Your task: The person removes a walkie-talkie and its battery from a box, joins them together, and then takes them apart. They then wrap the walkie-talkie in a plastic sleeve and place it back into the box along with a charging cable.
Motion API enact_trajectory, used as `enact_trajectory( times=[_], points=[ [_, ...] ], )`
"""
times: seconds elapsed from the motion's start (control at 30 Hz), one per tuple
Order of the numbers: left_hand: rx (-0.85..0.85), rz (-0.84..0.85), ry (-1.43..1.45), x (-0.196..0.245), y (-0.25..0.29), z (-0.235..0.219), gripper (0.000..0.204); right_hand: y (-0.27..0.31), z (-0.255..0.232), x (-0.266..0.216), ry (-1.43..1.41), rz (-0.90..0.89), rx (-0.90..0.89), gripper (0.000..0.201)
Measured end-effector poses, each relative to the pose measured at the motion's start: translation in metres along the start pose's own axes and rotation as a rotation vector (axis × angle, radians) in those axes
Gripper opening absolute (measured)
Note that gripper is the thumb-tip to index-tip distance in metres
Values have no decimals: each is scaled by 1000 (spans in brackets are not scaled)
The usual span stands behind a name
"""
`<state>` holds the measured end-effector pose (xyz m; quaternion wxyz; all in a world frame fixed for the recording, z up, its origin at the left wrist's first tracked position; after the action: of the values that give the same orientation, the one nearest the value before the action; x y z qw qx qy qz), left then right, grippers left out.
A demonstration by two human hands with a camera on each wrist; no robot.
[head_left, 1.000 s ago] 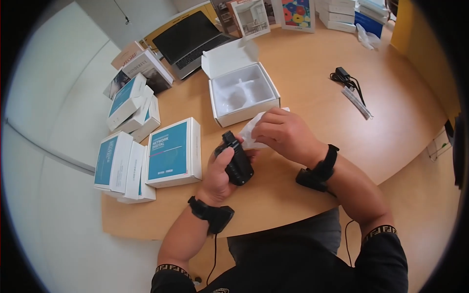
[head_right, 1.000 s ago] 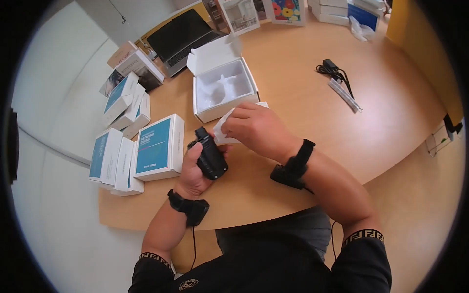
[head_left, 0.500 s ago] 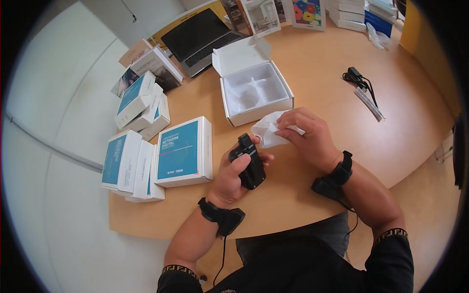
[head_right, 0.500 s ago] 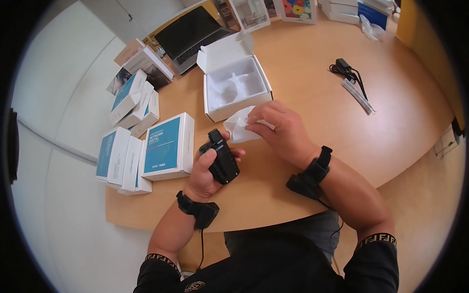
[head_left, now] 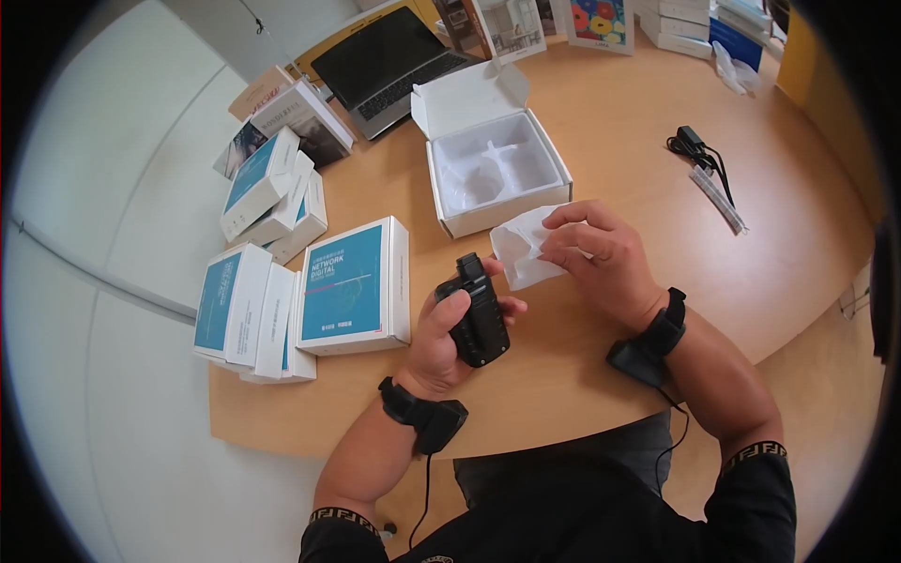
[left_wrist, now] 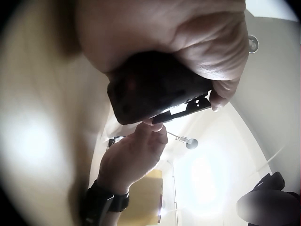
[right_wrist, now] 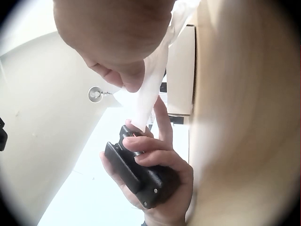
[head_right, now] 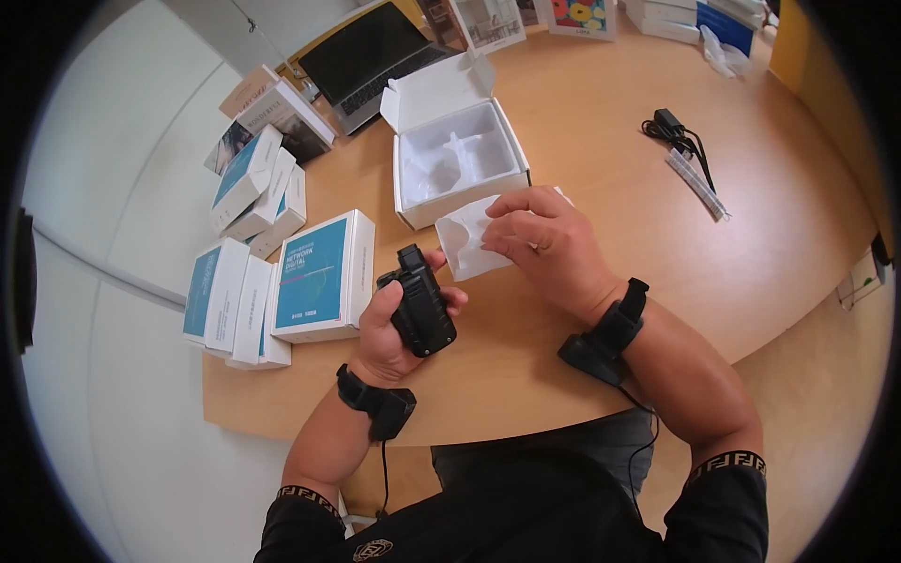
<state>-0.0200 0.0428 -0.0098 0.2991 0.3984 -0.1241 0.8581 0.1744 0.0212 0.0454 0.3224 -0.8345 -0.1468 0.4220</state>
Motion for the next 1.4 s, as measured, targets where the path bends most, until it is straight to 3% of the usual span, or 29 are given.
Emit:
enact_trajectory(
  times=[0.17,0.33,0.43,0.53,0.73,0.9,1.23,1.4],
  points=[
    [-1,-32,-64,-1,-2,5,65,1,5,-9,-9,-65,-64,9],
    [35,-5,-105,2,-2,7,60,2,5,-8,-182,30,-56,10],
    [134,47,-52,6,-1,1,53,1,3,-9,-176,11,-52,12],
    [156,-17,-70,1,0,-8,54,1,3,-12,-135,-16,-58,13],
    [184,226,-99,26,1,0,47,0,5,-14,-103,24,-73,14],
    [186,472,-84,45,0,4,68,3,13,-20,-126,32,-84,15],
    [172,403,-48,37,-6,-6,74,12,33,-27,-322,148,-120,16],
    [142,396,-41,32,-7,1,77,17,40,-35,-288,82,-146,17]
  ],
)
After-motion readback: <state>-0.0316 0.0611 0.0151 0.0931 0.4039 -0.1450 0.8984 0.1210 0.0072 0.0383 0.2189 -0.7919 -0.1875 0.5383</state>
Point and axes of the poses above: each hand's wrist, its own y-axis away from the middle knuckle, its own z-axis out of the palm, x = y × z, the point moved 8 cm from there along -y, towards the middle knuckle, and after that the axes turned 5 degrees about y, right-handed, at the moved point
